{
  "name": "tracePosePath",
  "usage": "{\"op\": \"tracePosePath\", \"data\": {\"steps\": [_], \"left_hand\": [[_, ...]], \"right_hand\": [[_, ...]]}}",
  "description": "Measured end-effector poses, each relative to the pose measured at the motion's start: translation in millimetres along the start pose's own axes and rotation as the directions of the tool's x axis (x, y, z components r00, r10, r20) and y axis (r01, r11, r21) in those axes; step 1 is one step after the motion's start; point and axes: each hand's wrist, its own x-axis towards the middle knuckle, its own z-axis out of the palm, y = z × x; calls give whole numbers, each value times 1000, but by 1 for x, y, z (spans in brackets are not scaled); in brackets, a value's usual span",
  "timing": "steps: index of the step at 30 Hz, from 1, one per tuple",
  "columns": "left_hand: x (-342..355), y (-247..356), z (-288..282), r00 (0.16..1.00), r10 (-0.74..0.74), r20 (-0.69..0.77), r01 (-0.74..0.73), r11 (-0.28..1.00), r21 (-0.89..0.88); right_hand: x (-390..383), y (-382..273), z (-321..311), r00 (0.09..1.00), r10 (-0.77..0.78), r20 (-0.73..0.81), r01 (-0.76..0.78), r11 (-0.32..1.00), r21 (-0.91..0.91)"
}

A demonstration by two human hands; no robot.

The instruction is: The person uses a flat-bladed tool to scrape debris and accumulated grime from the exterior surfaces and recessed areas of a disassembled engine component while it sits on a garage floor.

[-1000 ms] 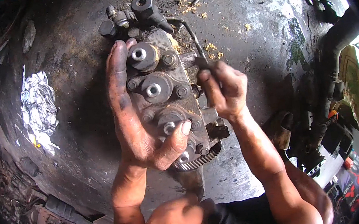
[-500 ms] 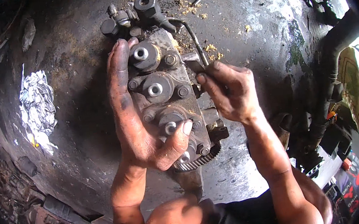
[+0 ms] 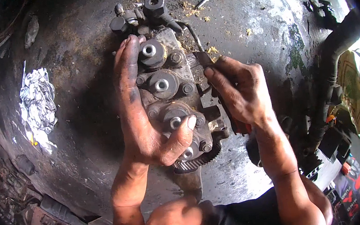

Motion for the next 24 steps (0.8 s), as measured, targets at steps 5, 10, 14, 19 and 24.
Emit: {"op": "tracePosePath", "data": {"steps": [5, 10, 14, 19, 24], "left_hand": [[-1, 3, -3, 1000, -28, 0, 28, 999, 35], [1, 5, 1, 998, -54, -12, 54, 998, 24], [-2, 4, 3, 998, -58, -27, 57, 998, -29], [-1, 5, -2, 999, -50, -14, 49, 998, -37], [-2, 3, 0, 999, -44, -18, 44, 999, -13]], "right_hand": [[3, -1, -3, 1000, 18, -6, -18, 999, -32], [-1, -1, 0, 1000, 28, -7, -27, 996, 83], [-4, -2, 5, 1000, 19, -11, -19, 1000, 23], [-2, -5, 1, 1000, -14, 6, 14, 997, 79], [-3, 2, 3, 999, 0, -41, 5, 995, 103]]}}
